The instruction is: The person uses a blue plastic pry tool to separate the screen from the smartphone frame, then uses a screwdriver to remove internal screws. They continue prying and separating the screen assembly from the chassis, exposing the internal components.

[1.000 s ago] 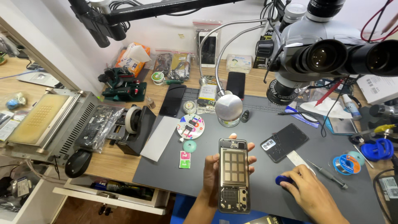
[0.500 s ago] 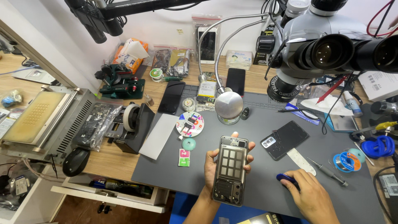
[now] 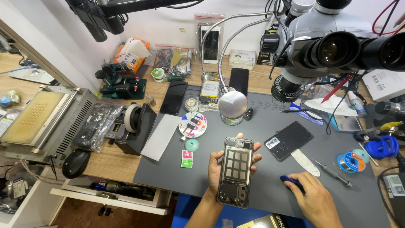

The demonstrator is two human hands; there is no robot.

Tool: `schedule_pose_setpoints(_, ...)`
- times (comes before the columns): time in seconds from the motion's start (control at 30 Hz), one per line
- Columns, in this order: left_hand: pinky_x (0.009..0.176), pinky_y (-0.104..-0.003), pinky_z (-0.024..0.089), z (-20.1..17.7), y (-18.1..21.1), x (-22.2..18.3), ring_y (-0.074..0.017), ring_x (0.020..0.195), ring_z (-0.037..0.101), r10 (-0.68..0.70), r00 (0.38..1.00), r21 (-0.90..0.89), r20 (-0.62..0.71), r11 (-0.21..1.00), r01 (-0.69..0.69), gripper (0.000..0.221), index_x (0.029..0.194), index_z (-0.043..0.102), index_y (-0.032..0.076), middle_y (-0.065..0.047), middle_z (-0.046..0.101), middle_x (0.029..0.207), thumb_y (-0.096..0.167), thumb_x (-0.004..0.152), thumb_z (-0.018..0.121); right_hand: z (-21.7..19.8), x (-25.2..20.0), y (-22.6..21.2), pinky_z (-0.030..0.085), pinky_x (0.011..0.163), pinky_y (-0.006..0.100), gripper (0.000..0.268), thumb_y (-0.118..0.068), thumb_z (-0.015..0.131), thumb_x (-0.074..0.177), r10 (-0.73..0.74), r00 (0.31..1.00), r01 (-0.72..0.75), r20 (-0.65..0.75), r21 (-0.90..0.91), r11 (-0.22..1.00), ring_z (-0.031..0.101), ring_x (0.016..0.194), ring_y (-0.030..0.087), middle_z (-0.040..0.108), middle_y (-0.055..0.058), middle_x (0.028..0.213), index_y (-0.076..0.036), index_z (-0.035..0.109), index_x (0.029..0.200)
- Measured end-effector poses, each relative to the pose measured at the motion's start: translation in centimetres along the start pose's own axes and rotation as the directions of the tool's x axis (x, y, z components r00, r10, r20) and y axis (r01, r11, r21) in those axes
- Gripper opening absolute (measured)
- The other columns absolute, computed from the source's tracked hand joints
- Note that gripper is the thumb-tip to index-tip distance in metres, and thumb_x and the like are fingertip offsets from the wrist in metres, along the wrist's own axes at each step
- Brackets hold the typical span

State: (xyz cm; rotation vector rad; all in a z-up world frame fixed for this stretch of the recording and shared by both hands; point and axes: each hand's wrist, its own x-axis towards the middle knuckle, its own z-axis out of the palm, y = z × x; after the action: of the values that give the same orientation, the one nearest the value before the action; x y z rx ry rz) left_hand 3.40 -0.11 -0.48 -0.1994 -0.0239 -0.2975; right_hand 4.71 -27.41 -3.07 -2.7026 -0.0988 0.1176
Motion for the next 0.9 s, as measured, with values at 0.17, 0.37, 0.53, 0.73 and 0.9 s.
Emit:
schedule_pose_setpoints(0.17,0.098,-0.057,0.055,-0.2,0.0,0.0,-0.0555,0.135,0.049,-0.019,1.0,-0.04,0.013,0.999,0.019,0.071,0.166,0.036,0.016,-0.037,0.033,0.164,0.03,0.098,0.048,-0.8,-0.5,-2.0,0.054,0.087,0.027,0.032,-0.038,0.068,0.093,-0.035,0.999,0.033,0.012,0.144,0.989,0.072,0.094,0.008,0.078,-0.013,0.105,-0.031,0.082,0.121)
schedule_pose_setpoints(0.37,0.105,-0.062,0.051,-0.6,0.3,0.1,-0.0578,0.142,0.039,-0.06,0.998,-0.086,0.035,0.994,0.063,0.073,0.17,0.029,0.017,-0.036,0.026,0.167,0.029,0.1,0.045,-1.0,2.2,4.9,0.055,0.095,0.044,0.041,-0.033,0.061,0.103,-0.139,0.921,0.041,-0.363,-0.266,0.963,0.058,0.116,0.029,0.069,-0.006,0.136,-0.028,0.071,0.142)
schedule_pose_setpoints(0.53,0.104,-0.062,0.052,-0.5,0.3,0.5,-0.0581,0.142,0.04,-0.083,0.996,-0.054,0.042,0.995,0.085,0.074,0.171,0.028,0.017,-0.036,0.026,0.166,0.029,0.099,0.043,0.4,3.8,11.3,0.06,0.087,0.041,0.033,-0.043,0.065,0.104,-0.151,0.886,-0.139,-0.438,-0.562,0.815,0.066,0.108,0.028,0.074,-0.009,0.122,-0.032,0.079,0.132)
schedule_pose_setpoints(0.73,0.103,-0.059,0.053,-0.5,0.4,0.4,-0.057,0.14,0.044,-0.059,0.998,0.021,0.038,0.998,0.058,0.075,0.17,0.029,0.014,-0.037,0.028,0.166,0.029,0.098,0.045,-6.4,1.2,1.4,0.048,0.101,0.049,0.037,-0.037,0.063,0.103,0.228,0.954,-0.231,-0.196,0.009,0.973,0.064,0.125,0.029,0.076,0.007,0.124,-0.014,0.07,0.131)
schedule_pose_setpoints(0.9,0.102,-0.061,0.054,-0.7,0.1,0.6,-0.0584,0.142,0.04,-0.09,0.995,0.034,0.038,0.996,0.088,0.078,0.171,0.026,0.012,-0.038,0.025,0.167,0.025,0.096,0.045,-8.2,-0.6,-5.1,0.047,0.079,0.029,0.026,-0.021,0.079,0.093,-0.236,0.858,0.318,-0.457,0.111,0.942,0.057,0.072,0.012,0.061,-0.002,0.085,-0.02,0.079,0.119)
